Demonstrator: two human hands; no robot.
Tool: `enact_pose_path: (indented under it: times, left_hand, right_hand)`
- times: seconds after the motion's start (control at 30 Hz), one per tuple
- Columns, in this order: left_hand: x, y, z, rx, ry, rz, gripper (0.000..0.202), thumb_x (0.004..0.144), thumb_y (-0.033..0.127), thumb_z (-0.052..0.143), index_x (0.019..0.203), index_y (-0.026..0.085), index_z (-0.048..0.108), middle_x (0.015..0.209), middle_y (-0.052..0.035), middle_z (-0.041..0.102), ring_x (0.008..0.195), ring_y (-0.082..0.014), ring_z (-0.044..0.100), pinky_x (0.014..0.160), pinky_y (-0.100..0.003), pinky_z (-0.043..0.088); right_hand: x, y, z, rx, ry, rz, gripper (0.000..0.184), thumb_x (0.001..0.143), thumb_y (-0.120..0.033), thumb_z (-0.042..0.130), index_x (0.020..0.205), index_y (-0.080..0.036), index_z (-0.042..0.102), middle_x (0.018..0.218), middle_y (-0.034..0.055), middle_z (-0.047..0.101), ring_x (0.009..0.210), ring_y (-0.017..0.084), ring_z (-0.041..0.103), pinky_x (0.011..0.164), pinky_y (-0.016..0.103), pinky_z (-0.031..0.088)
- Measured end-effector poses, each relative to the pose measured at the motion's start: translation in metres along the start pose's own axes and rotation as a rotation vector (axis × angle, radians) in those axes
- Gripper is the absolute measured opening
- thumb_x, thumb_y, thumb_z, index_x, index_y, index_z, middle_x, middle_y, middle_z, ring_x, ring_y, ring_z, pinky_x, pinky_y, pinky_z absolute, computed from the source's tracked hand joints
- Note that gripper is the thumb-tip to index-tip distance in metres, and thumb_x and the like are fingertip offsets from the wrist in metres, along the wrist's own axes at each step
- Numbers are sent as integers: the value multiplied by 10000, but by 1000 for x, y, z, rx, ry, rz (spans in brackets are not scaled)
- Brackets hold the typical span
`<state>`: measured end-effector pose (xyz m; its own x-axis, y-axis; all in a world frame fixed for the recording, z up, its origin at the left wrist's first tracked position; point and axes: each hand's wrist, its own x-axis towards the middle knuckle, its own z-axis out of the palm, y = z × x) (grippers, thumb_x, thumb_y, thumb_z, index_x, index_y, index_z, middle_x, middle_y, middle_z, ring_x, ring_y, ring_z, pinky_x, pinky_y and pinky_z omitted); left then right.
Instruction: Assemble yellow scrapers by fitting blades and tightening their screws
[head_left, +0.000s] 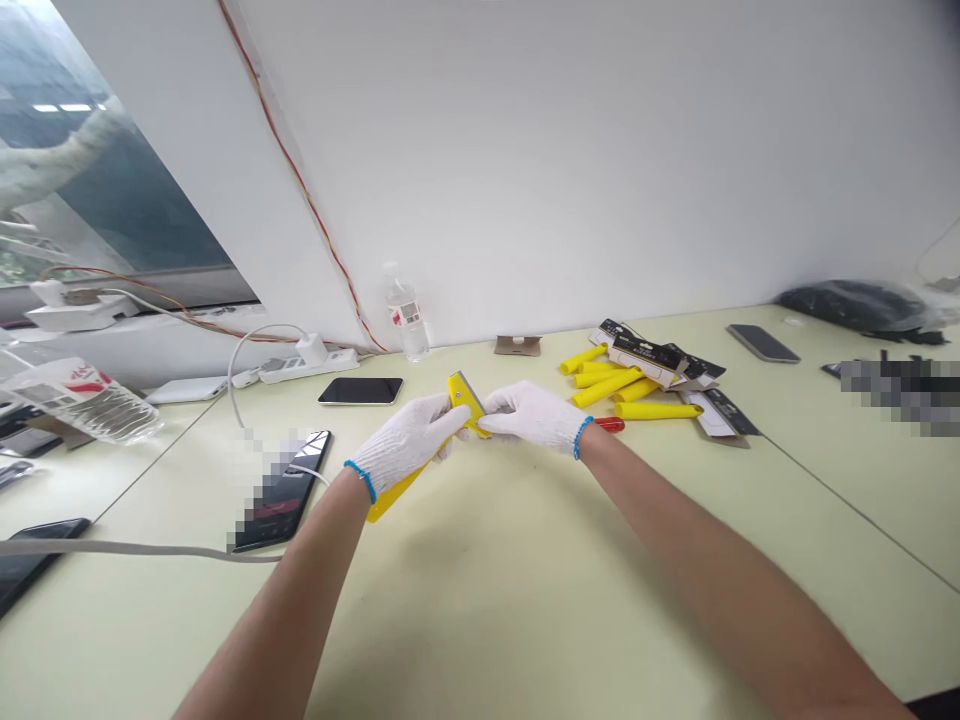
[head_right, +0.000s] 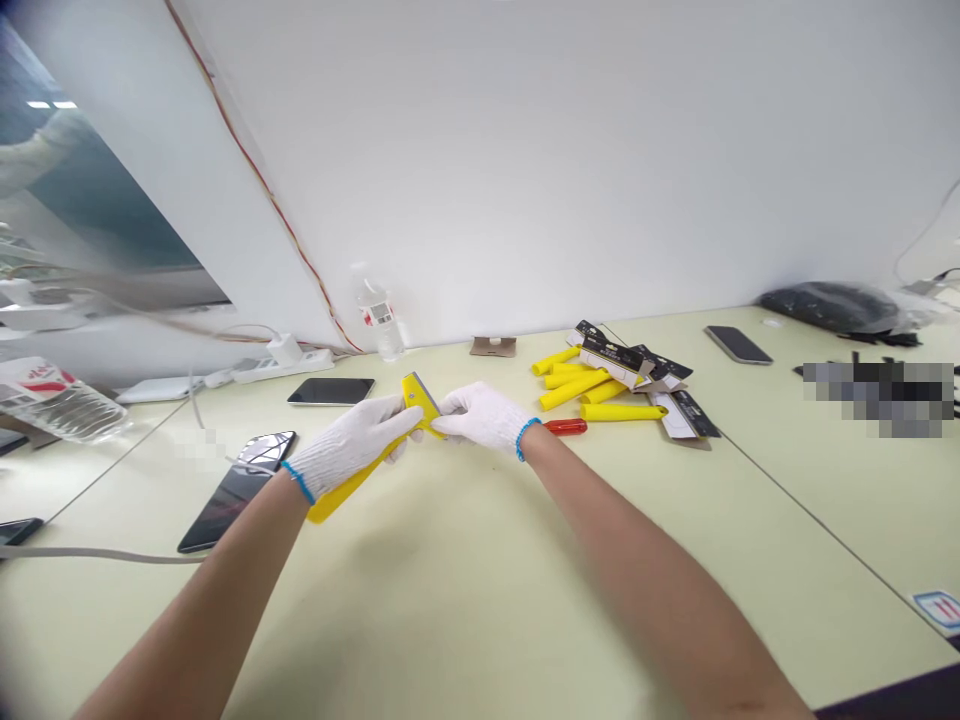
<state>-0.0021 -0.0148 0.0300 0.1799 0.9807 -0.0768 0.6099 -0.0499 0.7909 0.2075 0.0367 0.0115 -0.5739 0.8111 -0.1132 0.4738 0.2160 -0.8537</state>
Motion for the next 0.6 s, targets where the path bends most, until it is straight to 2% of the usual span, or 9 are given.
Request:
enact_pose_path:
  times: [0.17, 0.37, 0.47, 0.53, 0.6]
  left_hand:
    - [2, -3, 0, 33, 26, -6, 394, 931, 519, 529, 828, 170, 678, 628, -25, 634, 543, -134, 524, 531, -248, 374]
    - [7, -11, 2, 115, 105, 17, 399, 929, 529, 543, 890, 172, 716, 667, -36, 673, 543, -150, 554, 540, -276, 414]
    - [13, -15, 4, 166, 212, 22, 450, 943, 513, 551, 1185, 170, 712, 894, -72, 746, 703, -186, 644, 660, -306, 494]
    - [16, -16, 6, 241, 331, 47, 580, 930, 475, 599, 1431, 182, 594, 1166, -108, 734, 880, -219, 675, 797, -348, 526]
    - [19, -17, 9, 416, 412, 186, 618, 916, 403, 642, 1500, 222, 546, 1365, -112, 658, 1049, -250, 663, 933, -388, 518]
  right_hand:
    - [-4, -7, -2, 113, -39, 35, 198, 907, -281, 653, 1006, -146, 759, 887, 40, 714, 735, 115, 652, 692, 196, 534]
    - [-2, -6, 0, 154, -103, 66, 206, 966, -285, 640, 865, -116, 702, 831, 78, 741, 707, 124, 693, 687, 192, 571]
    - [3, 1, 1, 292, -21, 108, 163, 993, -212, 605, 891, -111, 681, 899, 97, 760, 731, 124, 705, 701, 198, 587]
    - [7, 5, 2, 367, 33, 154, 154, 1005, -177, 585, 908, -106, 682, 931, 107, 761, 728, 120, 701, 689, 198, 584]
    - [10, 8, 3, 419, 81, 201, 162, 1008, -169, 591, 896, -105, 689, 949, 108, 757, 739, 119, 702, 686, 194, 579]
